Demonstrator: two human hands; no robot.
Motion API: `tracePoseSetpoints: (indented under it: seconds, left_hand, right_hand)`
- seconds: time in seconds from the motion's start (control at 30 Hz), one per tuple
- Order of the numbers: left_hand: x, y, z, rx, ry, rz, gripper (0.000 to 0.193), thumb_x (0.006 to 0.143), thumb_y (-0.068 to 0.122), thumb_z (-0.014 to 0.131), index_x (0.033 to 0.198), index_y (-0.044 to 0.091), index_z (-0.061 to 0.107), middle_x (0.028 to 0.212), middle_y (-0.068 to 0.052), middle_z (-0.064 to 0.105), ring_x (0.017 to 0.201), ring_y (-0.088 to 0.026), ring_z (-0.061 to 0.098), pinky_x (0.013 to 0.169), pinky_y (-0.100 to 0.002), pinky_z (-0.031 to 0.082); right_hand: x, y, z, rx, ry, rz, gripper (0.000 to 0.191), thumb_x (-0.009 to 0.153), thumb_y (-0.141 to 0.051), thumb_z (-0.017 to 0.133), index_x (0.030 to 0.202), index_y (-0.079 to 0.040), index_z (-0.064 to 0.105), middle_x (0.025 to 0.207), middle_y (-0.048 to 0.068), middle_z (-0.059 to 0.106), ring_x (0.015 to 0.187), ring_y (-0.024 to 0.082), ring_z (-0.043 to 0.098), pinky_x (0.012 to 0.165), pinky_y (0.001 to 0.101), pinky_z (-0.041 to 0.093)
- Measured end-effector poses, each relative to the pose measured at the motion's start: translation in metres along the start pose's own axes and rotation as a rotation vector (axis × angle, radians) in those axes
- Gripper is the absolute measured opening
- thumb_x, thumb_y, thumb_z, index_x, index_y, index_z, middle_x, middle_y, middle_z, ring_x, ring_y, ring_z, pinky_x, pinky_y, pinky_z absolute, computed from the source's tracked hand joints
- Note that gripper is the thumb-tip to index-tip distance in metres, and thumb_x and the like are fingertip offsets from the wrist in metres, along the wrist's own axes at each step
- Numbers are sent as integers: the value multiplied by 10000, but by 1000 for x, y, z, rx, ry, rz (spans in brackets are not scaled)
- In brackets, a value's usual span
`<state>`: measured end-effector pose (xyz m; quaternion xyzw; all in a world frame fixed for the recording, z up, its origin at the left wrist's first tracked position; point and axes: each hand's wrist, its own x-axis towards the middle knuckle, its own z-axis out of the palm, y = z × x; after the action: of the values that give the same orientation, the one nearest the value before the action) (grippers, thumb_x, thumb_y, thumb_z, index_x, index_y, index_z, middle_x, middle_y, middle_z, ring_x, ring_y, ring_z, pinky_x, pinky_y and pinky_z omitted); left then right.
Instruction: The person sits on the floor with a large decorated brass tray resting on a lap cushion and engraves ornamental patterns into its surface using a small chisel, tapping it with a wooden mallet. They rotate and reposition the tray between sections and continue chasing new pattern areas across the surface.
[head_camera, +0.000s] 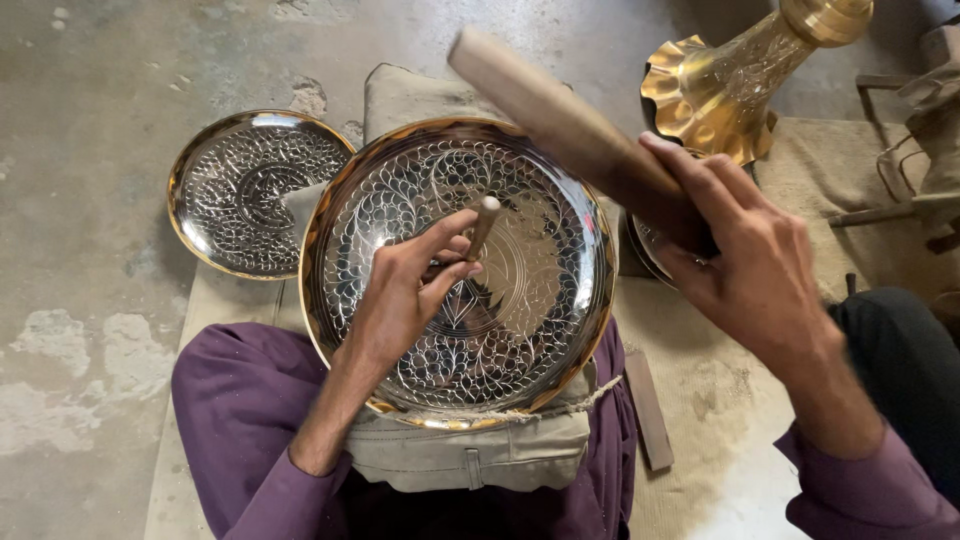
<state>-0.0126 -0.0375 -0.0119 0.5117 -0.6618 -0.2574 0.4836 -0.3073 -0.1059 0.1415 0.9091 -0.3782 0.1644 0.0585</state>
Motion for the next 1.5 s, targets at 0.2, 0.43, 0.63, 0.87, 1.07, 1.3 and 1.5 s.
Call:
tracePoseSetpoints:
  seconds: [0.2,0.43,0.63,0.87,1.07,1.3,1.5]
  left_hand:
    - [-1,5,-2,9,-4,-32,518,944,104,713,1432,177,559,1054,-142,796,910,-245,805,745,-378,621]
    - [2,12,-2,20,15,-64,502,945,98,720,1416,184,567,1043,-148,799,899,-258,806,729,-388,621]
    - [-4,8,1,29,24,-111,483,967,107,703,1422,186,560,1055,-152,792,907,-262,799,701,-380,623]
    - [-7,5,4,8,36,-68,499,966,103,703,1435,177,547,1047,-154,794,892,-248,805,704,-374,625]
    - [-7,8,6,3,34,-63,502,961,89,702,1429,189,549,1036,-150,801,876,-244,807,680,-362,623]
    - [-10,10,9,10,84,-109,503,961,87,708,1426,198,552,1048,-161,789,882,-260,803,684,-389,626]
    - [-17,12,16,11,172,-73,485,966,88,709,1416,184,554,1028,-153,796,879,-246,802,692,-375,628]
  right_hand:
    - [-1,7,2,-84,-113,30,651,928,-176,707,1550,-243,526,1179,64,744,744,185,708,644,338,609]
    - [5,2,10,132,21,-38,675,924,-165,695,1554,-200,455,1319,117,663,1023,277,688,816,420,610]
    - [10,-4,11,94,-13,-20,689,921,-142,728,1546,-209,446,1269,135,689,875,242,716,683,400,628]
    - [10,-3,11,87,-35,-49,700,942,-54,704,1586,-188,465,1189,137,715,874,244,723,752,426,643]
    - [13,-3,8,-170,-77,-97,609,970,-195,762,1516,-280,504,1164,92,740,877,251,741,678,423,635]
    - [14,-3,6,-180,-140,-60,630,944,-209,721,1536,-243,508,1121,74,741,790,228,723,616,399,616]
    - [19,-4,0,-78,-153,-80,554,961,-180,708,1487,-232,540,1176,82,730,855,218,734,691,384,636]
